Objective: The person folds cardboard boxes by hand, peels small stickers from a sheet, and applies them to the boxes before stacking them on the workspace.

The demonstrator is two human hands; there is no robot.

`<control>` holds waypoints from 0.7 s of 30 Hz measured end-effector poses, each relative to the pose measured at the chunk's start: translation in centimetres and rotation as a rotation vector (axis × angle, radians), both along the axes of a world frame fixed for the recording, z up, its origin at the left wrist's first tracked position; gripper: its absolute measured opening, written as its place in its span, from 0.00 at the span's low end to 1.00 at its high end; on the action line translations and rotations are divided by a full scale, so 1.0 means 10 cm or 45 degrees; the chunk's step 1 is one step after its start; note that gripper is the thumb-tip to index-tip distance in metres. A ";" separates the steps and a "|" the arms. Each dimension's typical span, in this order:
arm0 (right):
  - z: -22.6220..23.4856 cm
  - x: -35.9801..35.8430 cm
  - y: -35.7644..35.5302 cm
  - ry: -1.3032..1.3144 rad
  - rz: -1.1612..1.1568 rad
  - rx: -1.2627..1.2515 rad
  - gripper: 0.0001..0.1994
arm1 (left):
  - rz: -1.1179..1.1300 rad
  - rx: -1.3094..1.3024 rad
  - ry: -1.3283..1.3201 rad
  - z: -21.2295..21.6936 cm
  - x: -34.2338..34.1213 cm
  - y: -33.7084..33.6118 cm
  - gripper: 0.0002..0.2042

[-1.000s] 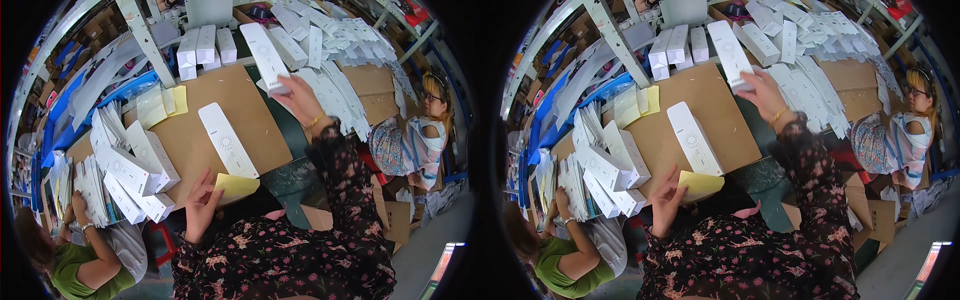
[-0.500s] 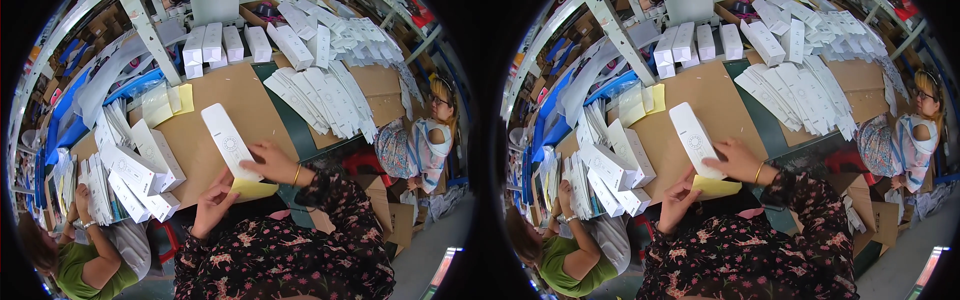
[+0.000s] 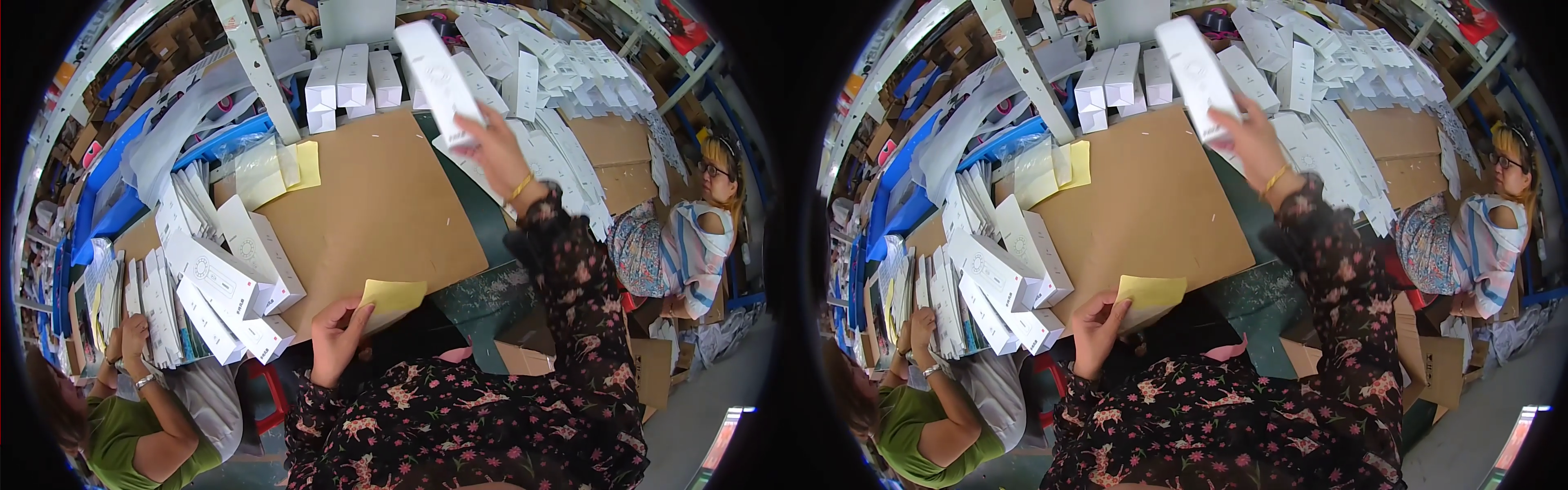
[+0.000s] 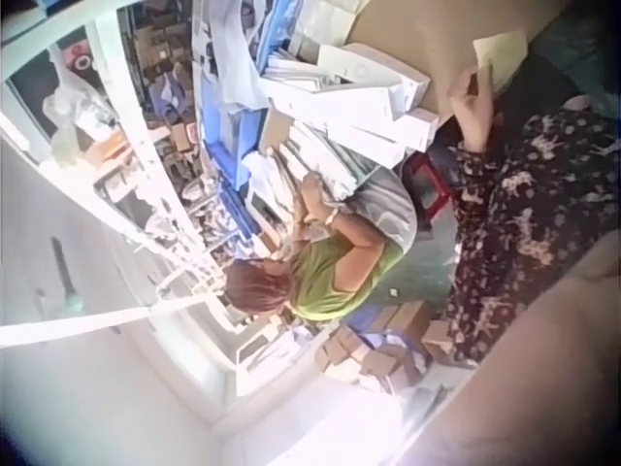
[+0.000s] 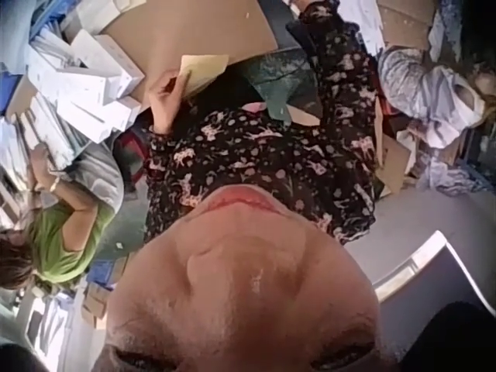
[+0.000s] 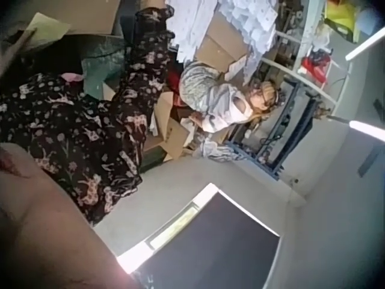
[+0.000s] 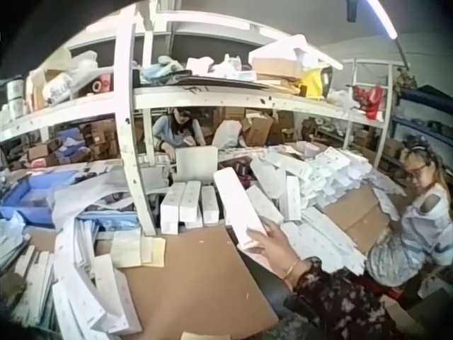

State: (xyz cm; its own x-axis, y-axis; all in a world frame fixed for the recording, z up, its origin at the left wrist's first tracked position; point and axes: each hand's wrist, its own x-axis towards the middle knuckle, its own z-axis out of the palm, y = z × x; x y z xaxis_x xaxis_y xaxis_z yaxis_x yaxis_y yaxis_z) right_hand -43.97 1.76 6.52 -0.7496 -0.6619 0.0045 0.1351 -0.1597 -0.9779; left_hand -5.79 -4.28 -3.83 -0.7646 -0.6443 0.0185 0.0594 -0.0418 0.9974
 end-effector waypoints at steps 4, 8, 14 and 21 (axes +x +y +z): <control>-0.14 -0.99 -0.36 0.254 -0.240 0.055 0.37 | 0.071 -0.049 -0.128 -0.14 0.10 -0.06 0.06; -0.44 -1.75 -0.49 1.210 -0.703 0.392 0.29 | 0.100 0.029 -0.144 -0.27 0.14 -0.12 0.06; -0.43 -1.72 -0.66 1.857 -0.937 0.875 0.22 | 0.100 0.124 -0.106 -0.23 0.18 -0.14 0.06; -0.20 -1.35 -1.02 1.914 -0.752 0.975 0.21 | 0.100 0.160 -0.066 -0.32 0.25 -0.16 0.06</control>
State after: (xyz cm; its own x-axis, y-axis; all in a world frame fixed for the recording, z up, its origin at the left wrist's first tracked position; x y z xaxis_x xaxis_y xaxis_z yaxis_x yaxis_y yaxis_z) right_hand -57.45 -8.39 4.53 -0.5065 -0.5161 0.6907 -0.7554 0.6518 -0.0669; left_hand -3.28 -5.87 -7.02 -0.7096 -0.6969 -0.1038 0.0163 -0.1634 0.9864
